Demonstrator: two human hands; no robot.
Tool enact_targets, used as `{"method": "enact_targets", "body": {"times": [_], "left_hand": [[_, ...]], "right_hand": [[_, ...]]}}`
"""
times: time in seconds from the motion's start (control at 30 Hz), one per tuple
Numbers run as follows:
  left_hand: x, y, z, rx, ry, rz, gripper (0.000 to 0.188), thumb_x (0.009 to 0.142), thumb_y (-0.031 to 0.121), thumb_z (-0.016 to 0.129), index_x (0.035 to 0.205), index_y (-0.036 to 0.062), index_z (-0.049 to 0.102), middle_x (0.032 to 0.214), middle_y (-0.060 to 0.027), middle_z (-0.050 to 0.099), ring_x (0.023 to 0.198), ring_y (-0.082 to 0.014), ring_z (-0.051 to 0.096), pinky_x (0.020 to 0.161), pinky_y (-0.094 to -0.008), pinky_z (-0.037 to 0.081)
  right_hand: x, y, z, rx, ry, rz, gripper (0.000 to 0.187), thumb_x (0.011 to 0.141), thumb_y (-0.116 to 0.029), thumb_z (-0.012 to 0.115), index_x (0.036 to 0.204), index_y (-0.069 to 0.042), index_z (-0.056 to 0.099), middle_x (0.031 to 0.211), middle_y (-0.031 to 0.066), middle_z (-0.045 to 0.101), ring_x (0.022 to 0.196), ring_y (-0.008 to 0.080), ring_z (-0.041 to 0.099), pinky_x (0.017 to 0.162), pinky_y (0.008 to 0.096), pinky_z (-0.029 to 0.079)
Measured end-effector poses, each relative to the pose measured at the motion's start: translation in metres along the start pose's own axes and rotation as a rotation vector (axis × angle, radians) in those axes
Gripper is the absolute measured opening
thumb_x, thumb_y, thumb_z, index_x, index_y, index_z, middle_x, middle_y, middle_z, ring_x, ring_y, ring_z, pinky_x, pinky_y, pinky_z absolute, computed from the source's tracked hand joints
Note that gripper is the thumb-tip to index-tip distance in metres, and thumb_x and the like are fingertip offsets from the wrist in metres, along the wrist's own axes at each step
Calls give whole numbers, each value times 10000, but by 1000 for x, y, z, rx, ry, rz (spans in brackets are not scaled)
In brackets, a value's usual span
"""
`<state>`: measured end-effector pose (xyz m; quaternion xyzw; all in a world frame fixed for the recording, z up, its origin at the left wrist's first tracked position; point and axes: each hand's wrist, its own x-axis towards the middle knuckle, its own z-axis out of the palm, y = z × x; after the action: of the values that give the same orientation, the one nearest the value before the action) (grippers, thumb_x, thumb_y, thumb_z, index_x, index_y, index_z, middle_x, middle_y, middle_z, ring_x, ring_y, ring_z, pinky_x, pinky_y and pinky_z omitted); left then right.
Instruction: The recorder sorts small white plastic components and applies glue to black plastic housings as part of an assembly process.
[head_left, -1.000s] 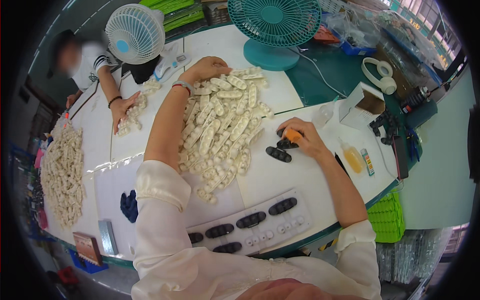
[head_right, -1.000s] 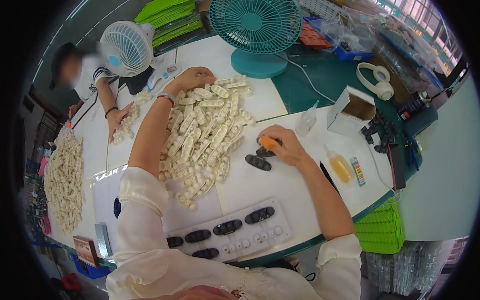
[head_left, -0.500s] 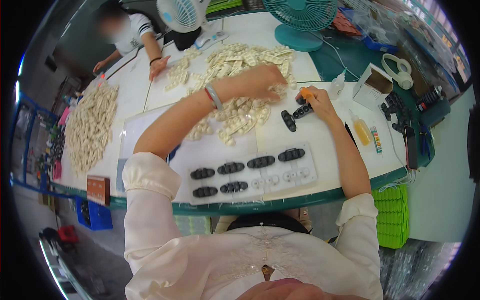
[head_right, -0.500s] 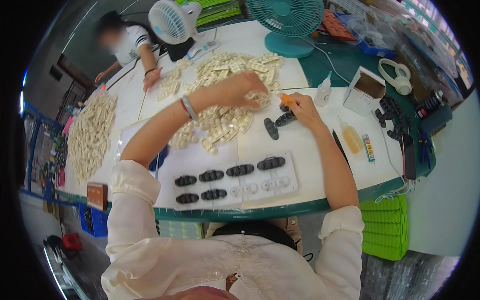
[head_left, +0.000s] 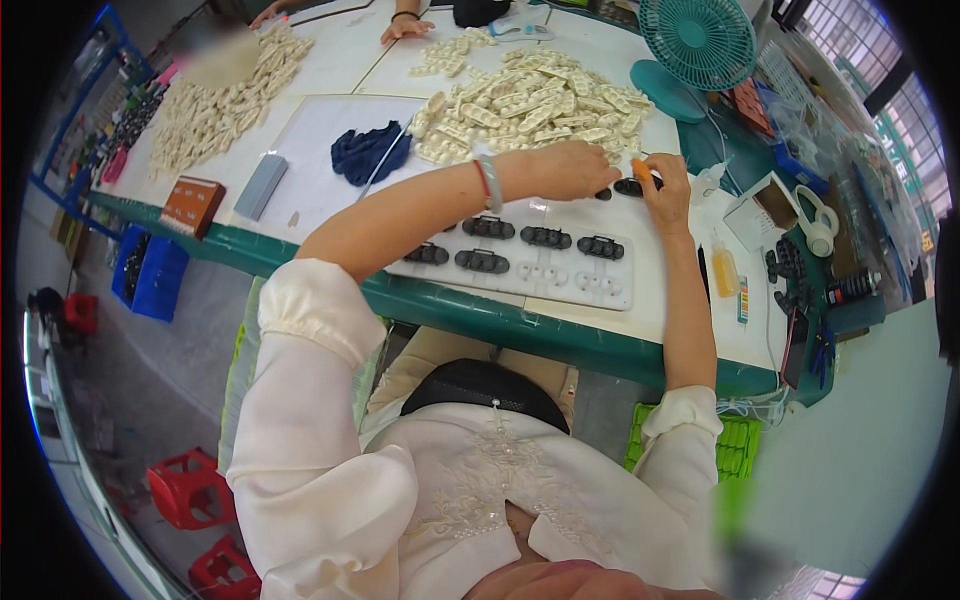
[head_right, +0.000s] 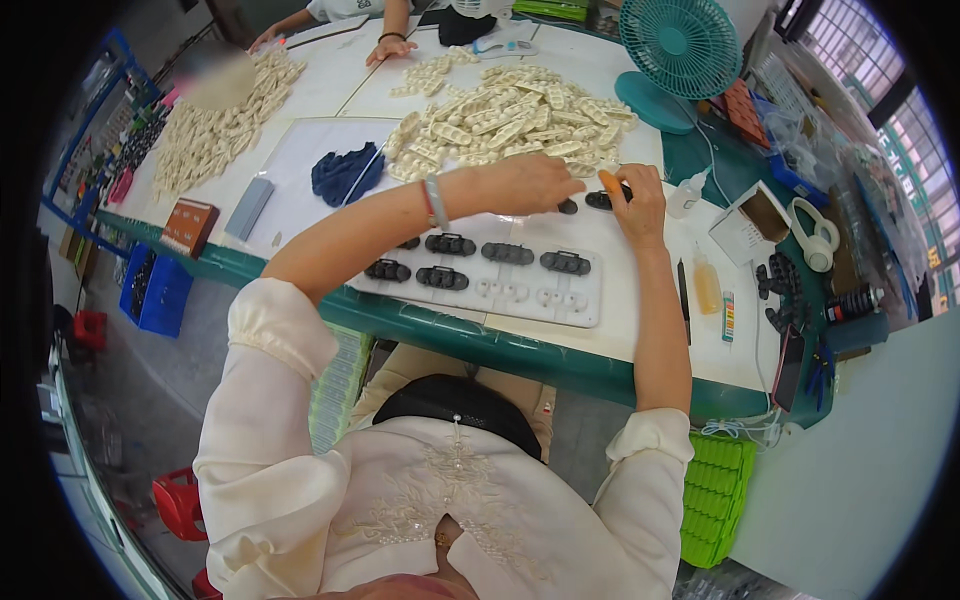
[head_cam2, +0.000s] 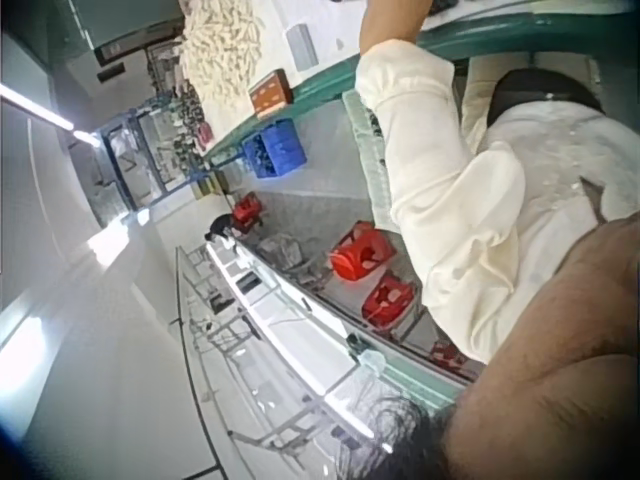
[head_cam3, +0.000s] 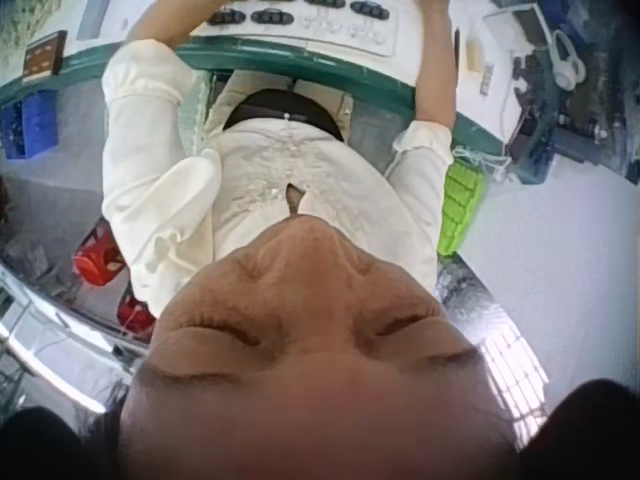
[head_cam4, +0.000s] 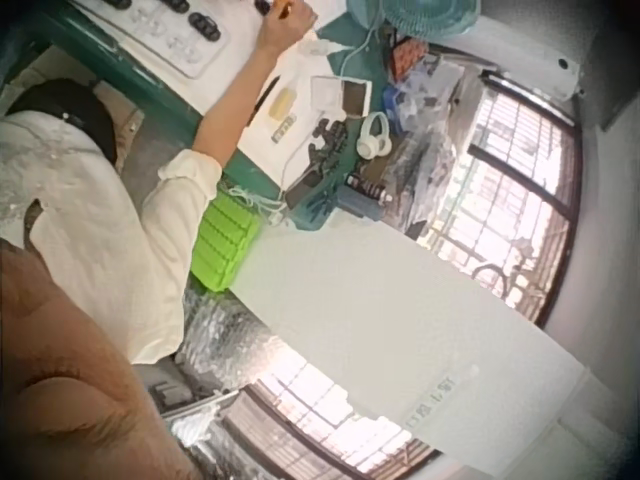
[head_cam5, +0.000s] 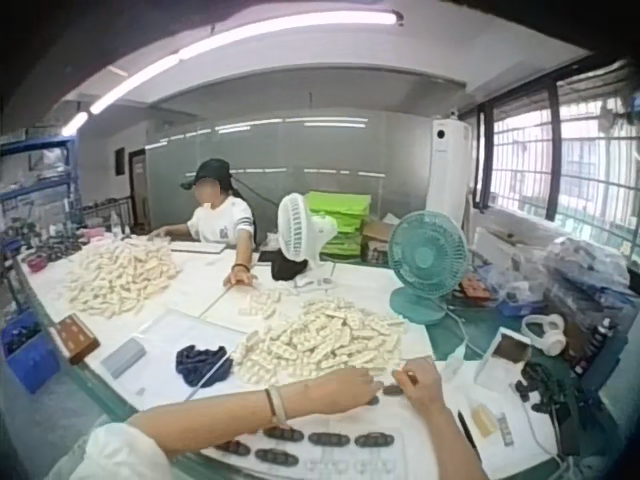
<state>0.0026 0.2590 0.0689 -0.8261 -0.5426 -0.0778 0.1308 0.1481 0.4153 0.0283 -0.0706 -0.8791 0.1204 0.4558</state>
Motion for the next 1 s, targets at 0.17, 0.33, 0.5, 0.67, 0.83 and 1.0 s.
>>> {"method": "enact_targets", "body": {"times": [0.17, 0.33, 0.5, 0.67, 0.83, 1.0], "left_hand": [[-72, 33, -82, -284, 216, -247, 247, 756, 165, 620, 969, 44, 583, 866, -102, 581, 880, -274, 530, 762, -349, 438], [-102, 80, -80, -359, 189, -325, 286, 733, 138, 648, 990, 39, 573, 885, -96, 570, 866, -264, 535, 737, -343, 452], [-90, 110, -27, -335, 96, -259, 197, 697, 110, 641, 869, 32, 586, 789, -99, 528, 814, -251, 519, 699, -334, 447], [-100, 121, -27, -373, 219, -377, 301, 709, 94, 645, 991, 36, 556, 926, -87, 522, 851, -247, 528, 725, -326, 450], [-105, 121, -23, -427, 314, -370, 349, 710, 90, 646, 1039, 24, 547, 928, -95, 564, 835, -248, 547, 725, -320, 454], [-97, 127, -22, -395, 372, -432, 327, 715, 90, 647, 1022, 15, 564, 924, -95, 575, 857, -260, 546, 745, -330, 450]], "right_hand": [[-11, -10, -16, -18, -420, -72, 109, 692, -78, 668, 758, -22, 601, 841, 88, 582, 817, 251, 533, 707, 329, 433], [-2, -17, -14, 56, -645, 219, 100, 717, -61, 632, 788, -1, 594, 829, 122, 587, 820, 279, 539, 749, 338, 429], [-5, -46, -26, 156, -334, 180, 114, 719, -34, 635, 812, -1, 578, 812, 126, 585, 762, 271, 552, 664, 323, 450], [-34, -120, -49, 155, -266, -236, 213, 664, -20, 656, 862, -37, 579, 889, 91, 605, 836, 260, 576, 754, 358, 466], [-85, -139, -46, 70, -352, -182, 302, 684, -34, 666, 973, -28, 581, 992, 104, 592, 919, 252, 557, 797, 344, 441], [-90, -144, -50, 182, -332, 34, 491, 679, -61, 703, 1130, -17, 513, 1012, 107, 587, 908, 244, 558, 785, 337, 444]]}}
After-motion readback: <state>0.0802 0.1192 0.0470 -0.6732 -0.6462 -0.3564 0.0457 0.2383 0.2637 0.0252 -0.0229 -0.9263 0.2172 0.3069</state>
